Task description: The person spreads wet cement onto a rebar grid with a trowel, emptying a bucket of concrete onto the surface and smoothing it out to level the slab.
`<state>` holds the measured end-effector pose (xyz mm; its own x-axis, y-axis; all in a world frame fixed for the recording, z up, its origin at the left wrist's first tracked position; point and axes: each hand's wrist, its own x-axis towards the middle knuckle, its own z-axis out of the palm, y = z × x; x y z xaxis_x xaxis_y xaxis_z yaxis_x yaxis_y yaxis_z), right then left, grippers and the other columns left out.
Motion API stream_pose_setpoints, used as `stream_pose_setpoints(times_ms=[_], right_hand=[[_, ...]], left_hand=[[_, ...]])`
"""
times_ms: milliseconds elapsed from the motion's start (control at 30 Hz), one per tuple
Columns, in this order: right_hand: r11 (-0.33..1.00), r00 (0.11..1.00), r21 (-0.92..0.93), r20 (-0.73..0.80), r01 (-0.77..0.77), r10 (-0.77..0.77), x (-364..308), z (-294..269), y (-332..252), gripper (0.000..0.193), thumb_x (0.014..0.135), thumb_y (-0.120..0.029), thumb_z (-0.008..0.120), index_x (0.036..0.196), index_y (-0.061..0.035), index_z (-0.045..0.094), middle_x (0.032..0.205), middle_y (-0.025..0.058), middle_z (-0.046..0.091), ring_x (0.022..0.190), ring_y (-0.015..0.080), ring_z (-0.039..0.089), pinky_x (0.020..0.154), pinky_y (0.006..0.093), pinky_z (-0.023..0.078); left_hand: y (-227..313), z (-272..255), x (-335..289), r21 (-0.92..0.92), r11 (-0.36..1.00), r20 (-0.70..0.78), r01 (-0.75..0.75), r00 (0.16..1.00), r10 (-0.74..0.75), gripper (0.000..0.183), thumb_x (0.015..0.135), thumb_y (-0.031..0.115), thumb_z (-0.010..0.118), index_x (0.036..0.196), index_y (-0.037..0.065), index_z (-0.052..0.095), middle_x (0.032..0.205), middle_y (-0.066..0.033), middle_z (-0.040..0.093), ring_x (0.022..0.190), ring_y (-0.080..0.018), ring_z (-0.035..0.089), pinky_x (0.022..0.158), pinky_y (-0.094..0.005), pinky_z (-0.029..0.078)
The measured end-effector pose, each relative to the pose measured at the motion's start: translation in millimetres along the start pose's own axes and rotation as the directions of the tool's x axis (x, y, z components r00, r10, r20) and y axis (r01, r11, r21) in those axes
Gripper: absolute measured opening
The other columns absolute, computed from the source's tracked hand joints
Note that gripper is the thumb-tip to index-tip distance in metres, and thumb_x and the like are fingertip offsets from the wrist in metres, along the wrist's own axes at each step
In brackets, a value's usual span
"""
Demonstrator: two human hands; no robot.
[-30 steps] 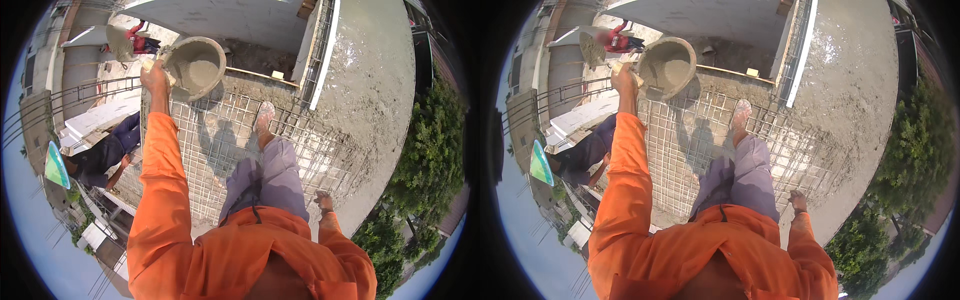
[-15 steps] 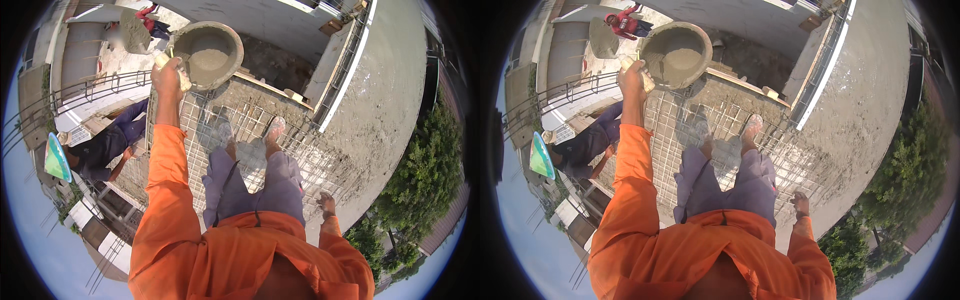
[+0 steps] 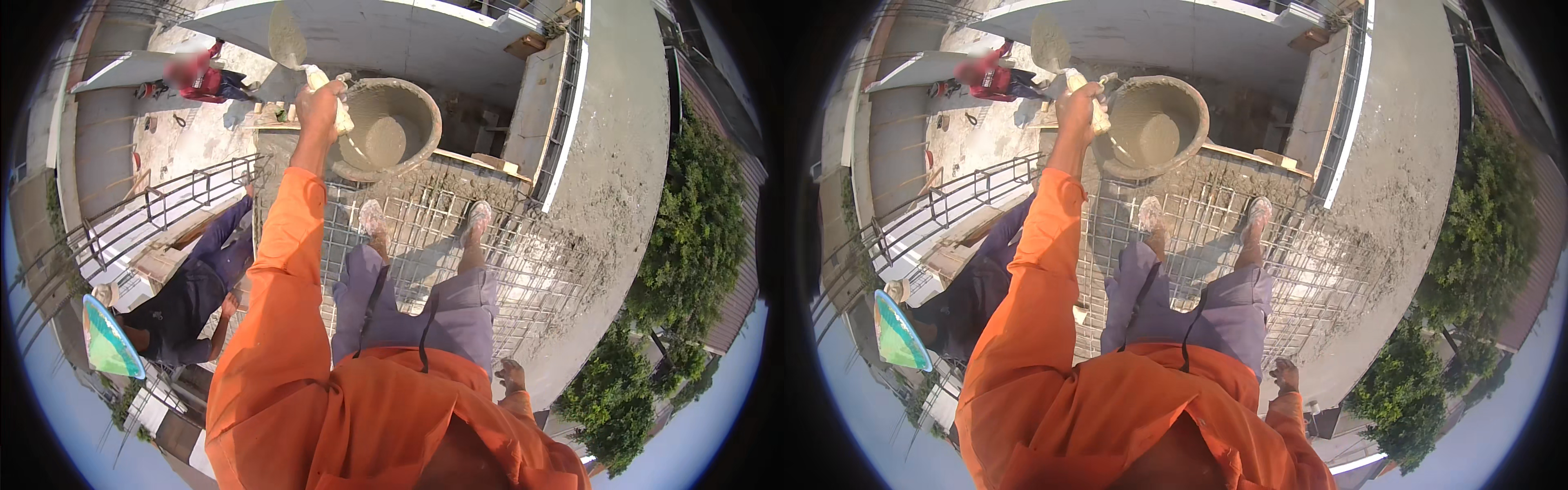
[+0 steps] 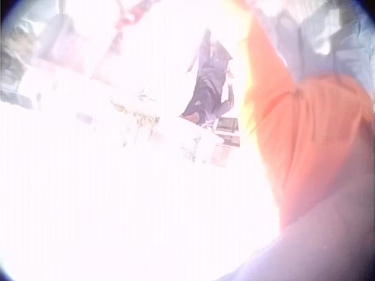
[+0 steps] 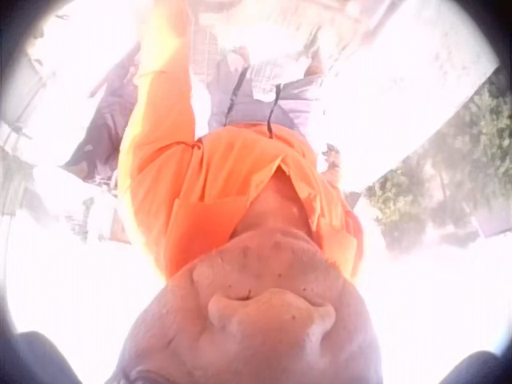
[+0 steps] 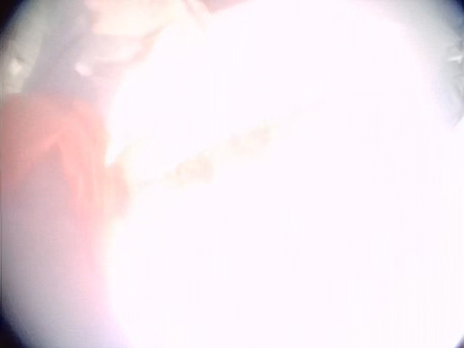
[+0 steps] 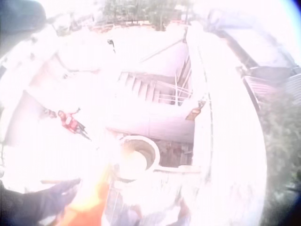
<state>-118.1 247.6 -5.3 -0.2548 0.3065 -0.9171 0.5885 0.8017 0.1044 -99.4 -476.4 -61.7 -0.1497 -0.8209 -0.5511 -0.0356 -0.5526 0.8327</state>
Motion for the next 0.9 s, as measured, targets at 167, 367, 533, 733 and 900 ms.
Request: stream_pose_setpoints(times_ms=[167, 367, 533, 733, 900], right_hand=[[0.987, 0.994, -0.118, -0.011, 0.108, -0.11, -36, 63, 31, 0.027, 0.081, -0.021, 0.049, 0.101, -0.0074, 0.061, 0.073, 0.0032, 0.059, 0.06, 0.0142, 0.061, 0.042, 0.0263, 0.039], [0.997, 0.997, 0.056, -0.047, 0.058, -0.056, -53, 88, 11, 0.03, 0.08, -0.024, 0.048, 0.104, -0.0103, 0.061, 0.071, 0.0027, 0.059, 0.062, 0.0144, 0.062, 0.043, 0.026, 0.038], [0.979, 0.981, 0.065, -0.013, 0.192, -0.191, -44, 104, 1, 0.036, 0.082, -0.035, 0.048, 0.107, -0.0103, 0.059, 0.079, 0.0031, 0.06, 0.072, 0.0148, 0.063, 0.052, 0.0297, 0.041], [0.918, 0.944, 0.259, 0.054, 0.302, -0.325, 16, 98, 59, 0.034, 0.082, -0.032, 0.054, 0.105, -0.0077, 0.058, 0.083, 0.0049, 0.062, 0.066, 0.0157, 0.062, 0.052, 0.0292, 0.043], [0.852, 0.879, 0.229, -0.041, 0.47, -0.474, 33, 75, 76, 0.024, 0.081, -0.02, 0.055, 0.092, -0.0005, 0.062, 0.073, 0.0054, 0.06, 0.059, 0.0132, 0.056, 0.055, 0.0284, 0.046]], left_hand=[[9, -41, 45, 0.55, 0.827, -0.063, -0.122, 0.98, 0.186, 0.03, 0.068, 0.007, 0.063, 0.095, 0.001, 0.052, 0.08, -0.0094, 0.058, 0.064, -0.0192, 0.057, 0.056, -0.0318, 0.048], [-16, -138, -11, 0.342, 0.938, -0.139, -0.062, 0.984, 0.115, 0.049, 0.066, 0.007, 0.063, 0.112, -0.004, 0.049, 0.086, -0.0116, 0.059, 0.068, -0.0203, 0.058, 0.056, -0.0311, 0.048], [-132, -308, -97, 0.93, 0.365, -0.09, 0.035, 0.987, 0.134, 0.036, 0.065, 0.019, 0.065, 0.095, 0.001, 0.058, 0.088, -0.02, 0.063, 0.083, -0.0347, 0.061, 0.073, -0.0416, 0.046], [-185, -423, -273, 0.974, -0.094, 0.102, -0.208, 0.766, -0.635, 0.027, 0.071, 0.019, 0.064, 0.092, 0.001, 0.063, 0.072, -0.013, 0.063, 0.064, -0.0215, 0.062, 0.054, -0.0359, 0.047], [-225, -463, -346, 0.466, -0.267, 0.592, -0.844, 0.521, -0.615, 0.027, 0.074, 0.023, 0.059, 0.099, 0.015, 0.066, 0.087, -0.0107, 0.066, 0.078, -0.0267, 0.065, 0.07, -0.0359, 0.051]])
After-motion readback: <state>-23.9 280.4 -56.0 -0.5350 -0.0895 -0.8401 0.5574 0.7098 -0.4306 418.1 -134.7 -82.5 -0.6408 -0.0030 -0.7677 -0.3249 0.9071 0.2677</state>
